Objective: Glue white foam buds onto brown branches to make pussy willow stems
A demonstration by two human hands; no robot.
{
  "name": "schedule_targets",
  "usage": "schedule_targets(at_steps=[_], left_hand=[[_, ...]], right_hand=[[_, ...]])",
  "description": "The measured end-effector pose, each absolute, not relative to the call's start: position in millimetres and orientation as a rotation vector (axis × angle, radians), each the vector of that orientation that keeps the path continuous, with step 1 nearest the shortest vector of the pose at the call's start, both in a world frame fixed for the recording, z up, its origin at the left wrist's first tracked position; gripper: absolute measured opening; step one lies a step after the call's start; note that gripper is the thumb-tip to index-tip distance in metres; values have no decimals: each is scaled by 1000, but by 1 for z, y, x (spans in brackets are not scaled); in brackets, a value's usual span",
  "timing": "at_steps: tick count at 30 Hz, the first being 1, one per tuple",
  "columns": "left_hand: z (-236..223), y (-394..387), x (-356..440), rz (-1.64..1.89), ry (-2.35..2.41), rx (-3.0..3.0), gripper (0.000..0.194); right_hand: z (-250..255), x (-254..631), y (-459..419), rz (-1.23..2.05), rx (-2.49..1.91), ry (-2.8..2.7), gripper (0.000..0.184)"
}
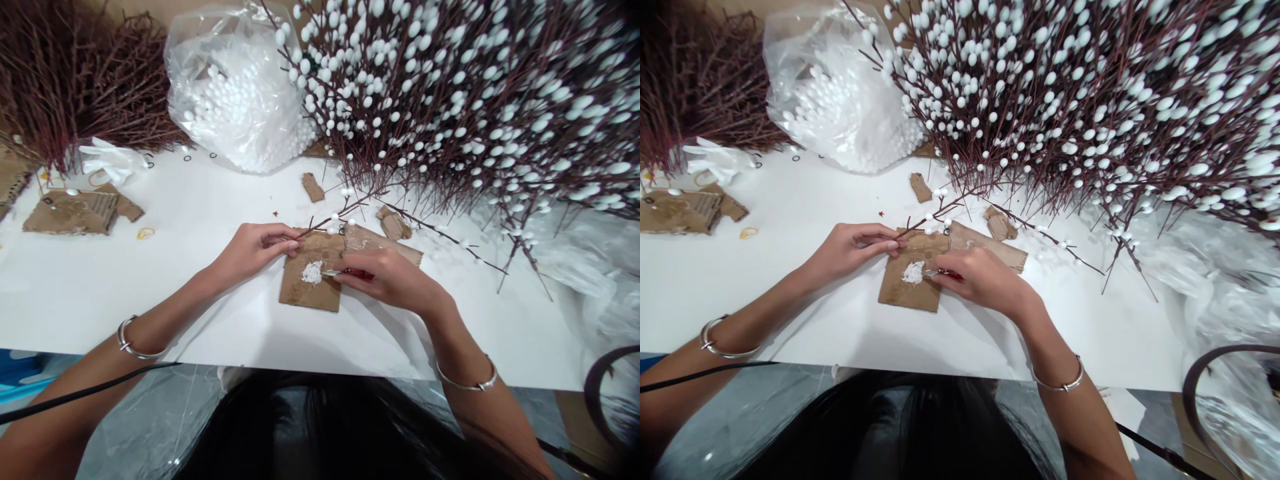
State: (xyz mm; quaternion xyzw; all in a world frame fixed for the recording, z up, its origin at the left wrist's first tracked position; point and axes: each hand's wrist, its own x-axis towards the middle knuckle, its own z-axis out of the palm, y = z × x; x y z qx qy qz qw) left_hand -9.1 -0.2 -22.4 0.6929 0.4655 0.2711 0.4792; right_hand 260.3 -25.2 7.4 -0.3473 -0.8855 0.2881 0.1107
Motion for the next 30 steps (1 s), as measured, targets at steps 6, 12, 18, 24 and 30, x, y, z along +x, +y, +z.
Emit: schedule_targets(at_steps=[6, 12, 18, 24, 30], left_hand=[[-21, 0, -9, 657, 1138, 1716, 26], [-23, 0, -10, 668, 1141, 1734, 24], [-24, 0, -10, 673, 1145, 1730, 24], [-23, 0, -9, 682, 1139, 1717, 22], [-23, -1, -8, 695, 1146, 1708, 21]], right_hand=[[6, 261, -24, 868, -1014, -2612, 18], [4, 255, -27, 852, -1082, -2659, 16], [8, 261, -24, 918, -1011, -2601, 17], [7, 259, -25, 920, -1036, -2639, 16], [7, 256, -28, 913, -1070, -2652, 17]])
